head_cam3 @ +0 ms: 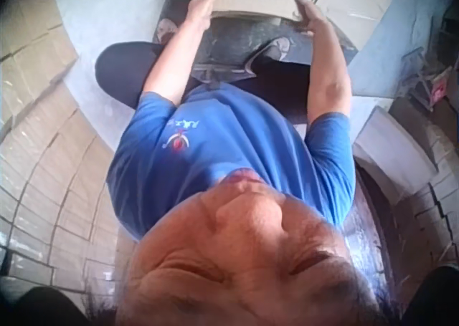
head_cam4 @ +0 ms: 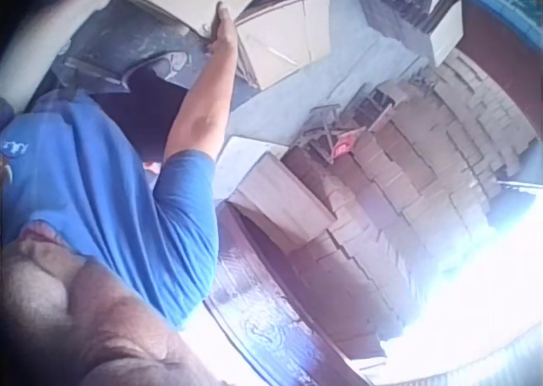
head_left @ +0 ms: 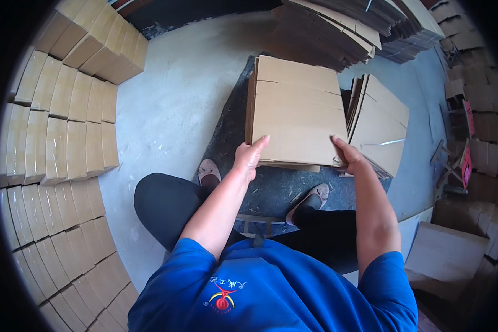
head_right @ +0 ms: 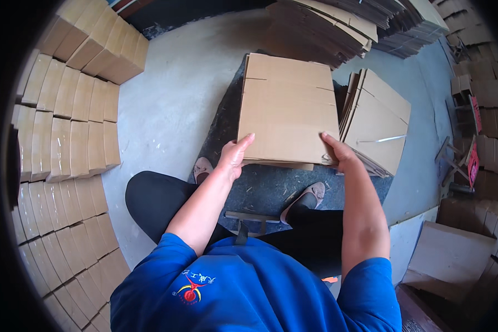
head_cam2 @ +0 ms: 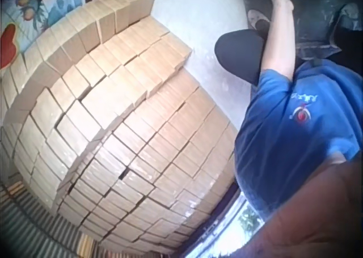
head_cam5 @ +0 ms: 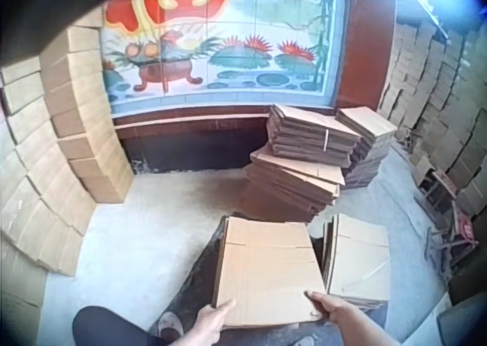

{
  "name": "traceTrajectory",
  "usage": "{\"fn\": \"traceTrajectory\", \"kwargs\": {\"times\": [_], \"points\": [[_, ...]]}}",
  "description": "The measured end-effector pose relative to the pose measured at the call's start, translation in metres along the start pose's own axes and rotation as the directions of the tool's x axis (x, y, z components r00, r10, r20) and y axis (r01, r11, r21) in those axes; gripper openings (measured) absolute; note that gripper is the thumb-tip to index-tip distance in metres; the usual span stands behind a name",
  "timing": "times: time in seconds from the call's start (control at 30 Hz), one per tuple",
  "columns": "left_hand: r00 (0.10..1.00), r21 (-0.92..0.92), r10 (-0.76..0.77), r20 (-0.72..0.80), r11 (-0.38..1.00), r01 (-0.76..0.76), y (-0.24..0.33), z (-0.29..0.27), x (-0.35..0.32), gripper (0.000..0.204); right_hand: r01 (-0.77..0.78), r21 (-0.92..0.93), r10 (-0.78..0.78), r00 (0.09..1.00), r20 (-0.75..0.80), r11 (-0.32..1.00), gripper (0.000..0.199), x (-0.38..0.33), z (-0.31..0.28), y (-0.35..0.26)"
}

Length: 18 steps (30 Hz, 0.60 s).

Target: Assembling and taping cardboard boxes in a packaging area.

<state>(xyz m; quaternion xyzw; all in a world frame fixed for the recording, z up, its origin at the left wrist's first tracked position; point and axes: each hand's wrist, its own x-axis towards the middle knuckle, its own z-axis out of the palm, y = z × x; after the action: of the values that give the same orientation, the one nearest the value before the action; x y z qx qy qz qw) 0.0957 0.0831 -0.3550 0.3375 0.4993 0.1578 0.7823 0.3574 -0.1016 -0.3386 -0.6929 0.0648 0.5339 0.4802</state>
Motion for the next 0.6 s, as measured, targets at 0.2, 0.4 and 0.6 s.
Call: {"fn": "traceTrajectory", "kwargs": {"times": [0.2,0.4,0.6], "points": [[0.973,0.014,0.090,0.214,0.995,-0.095,-0.005,0.104,-0.048,0.056,0.075,-0.109,-0.091,0.984,-0.154,0.991,0.055,-0.044,-0.135,-0.026],[0.937,0.295,-0.037,0.347,0.953,-0.072,-0.040,0.219,-0.044,0.062,0.215,0.087,-0.173,0.923,-0.345,0.973,0.070,-0.087,-0.259,0.024],[0.925,0.632,0.008,0.380,0.728,-0.266,-0.096,0.213,-0.007,0.072,-0.110,-0.275,-0.103,0.747,-0.656,0.955,0.067,-0.053,-0.327,0.040]]}}
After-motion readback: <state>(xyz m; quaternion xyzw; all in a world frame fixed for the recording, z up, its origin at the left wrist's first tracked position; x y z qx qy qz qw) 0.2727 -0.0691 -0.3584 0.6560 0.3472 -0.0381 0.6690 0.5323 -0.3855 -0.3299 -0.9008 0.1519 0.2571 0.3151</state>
